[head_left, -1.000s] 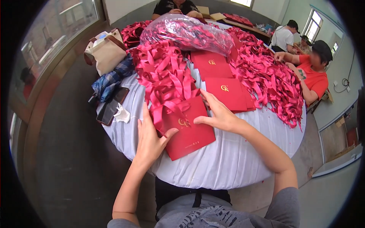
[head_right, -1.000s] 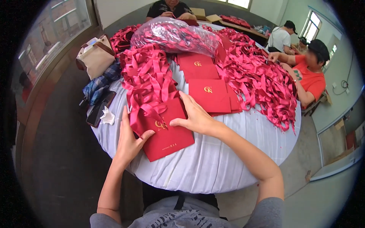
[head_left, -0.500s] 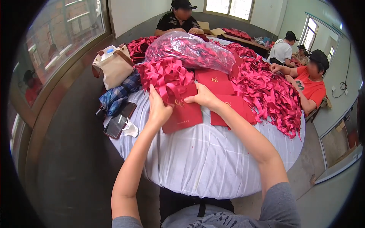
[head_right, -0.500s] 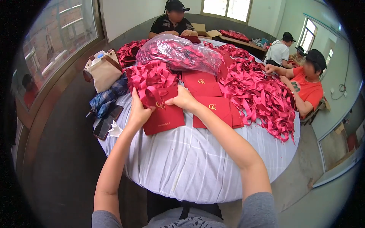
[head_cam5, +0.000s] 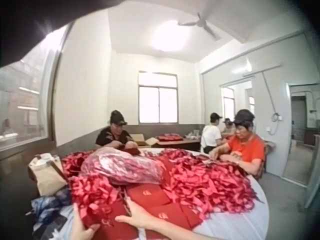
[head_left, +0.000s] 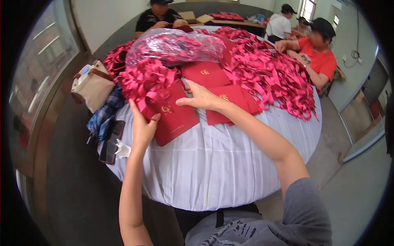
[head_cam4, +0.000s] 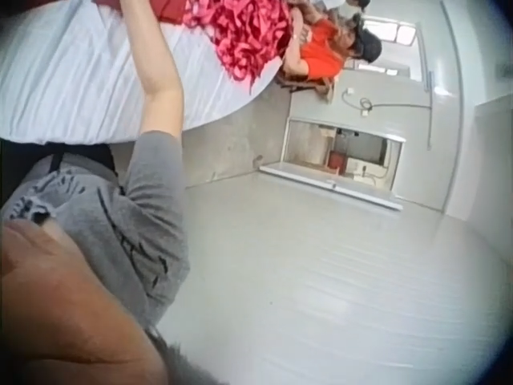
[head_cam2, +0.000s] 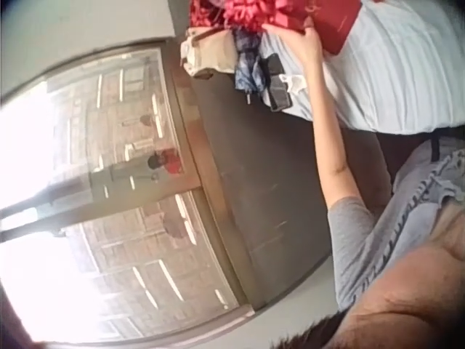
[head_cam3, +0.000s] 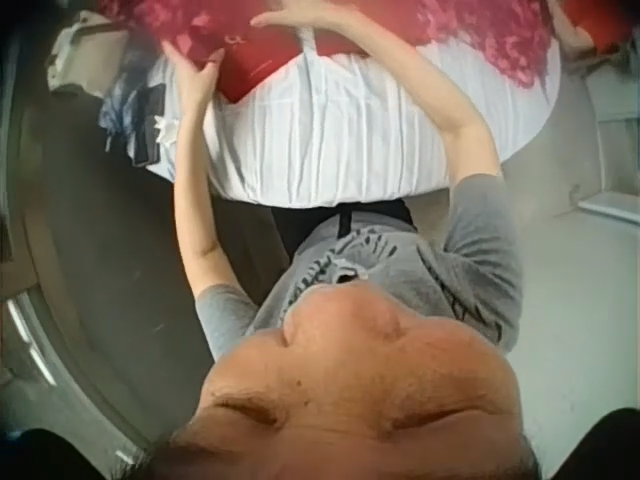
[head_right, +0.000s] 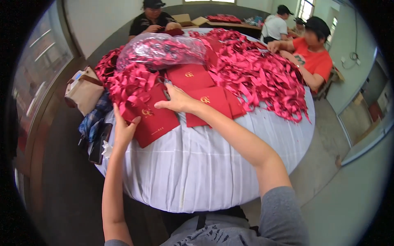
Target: The person threads pink ribbons through pre-punched holes in red paper gift bags by hand to create handles, then ties the ribbons to secure them.
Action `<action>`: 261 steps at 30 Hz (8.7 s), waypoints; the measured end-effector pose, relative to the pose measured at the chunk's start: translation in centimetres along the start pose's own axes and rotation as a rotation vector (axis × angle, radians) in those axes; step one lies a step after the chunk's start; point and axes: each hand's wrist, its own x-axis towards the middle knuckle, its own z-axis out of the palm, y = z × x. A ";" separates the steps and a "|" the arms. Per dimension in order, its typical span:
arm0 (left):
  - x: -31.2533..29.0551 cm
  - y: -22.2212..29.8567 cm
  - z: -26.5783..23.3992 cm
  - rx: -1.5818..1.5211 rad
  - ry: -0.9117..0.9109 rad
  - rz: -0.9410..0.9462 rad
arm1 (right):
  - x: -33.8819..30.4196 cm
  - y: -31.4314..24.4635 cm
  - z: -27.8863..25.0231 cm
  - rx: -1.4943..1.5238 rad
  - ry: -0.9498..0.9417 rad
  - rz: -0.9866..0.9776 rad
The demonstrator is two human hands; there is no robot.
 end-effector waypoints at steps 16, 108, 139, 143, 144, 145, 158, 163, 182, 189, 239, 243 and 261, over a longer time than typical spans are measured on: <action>-4.5 14.0 1.7 0.374 -0.184 0.511 | -8.5 7.6 -11.5 -0.486 -0.037 0.295; -3.7 11.7 7.4 -0.248 -0.153 0.320 | -18.1 -12.6 -13.3 0.788 0.346 -0.136; -4.1 12.8 6.8 -0.430 -0.467 0.194 | -16.4 -8.0 -5.8 0.388 0.212 0.310; -4.3 13.6 6.5 -0.309 -0.425 0.305 | -16.3 -7.9 -5.4 0.337 0.258 0.253; -4.4 13.5 6.6 -0.296 -0.401 0.332 | -16.3 -7.8 -5.3 0.331 0.270 0.233; -4.5 13.6 6.7 -0.282 -0.374 0.363 | -16.3 -7.4 -5.1 0.323 0.282 0.209; -6.5 15.7 7.3 0.016 -0.130 0.824 | -17.1 -9.1 -5.5 0.366 0.329 0.299; -6.2 15.5 6.7 -0.024 -0.201 0.748 | -17.1 -8.8 -5.6 0.104 0.337 0.076; -6.0 16.1 6.2 0.027 -0.195 0.837 | -11.8 -10.7 -12.6 -0.267 -0.383 0.084; -6.1 16.0 5.9 0.036 -0.198 0.838 | -11.0 -11.5 -12.1 -0.255 -0.384 0.188; -5.1 14.7 6.7 0.028 -0.065 0.671 | -15.9 -8.2 -6.7 -0.195 0.253 -0.120; -4.8 14.1 7.5 0.039 -0.060 0.643 | -16.2 -6.2 -4.8 -0.083 0.299 -0.168; -4.8 15.0 5.8 0.132 -0.012 0.599 | -19.6 -4.4 -14.7 0.196 0.209 0.116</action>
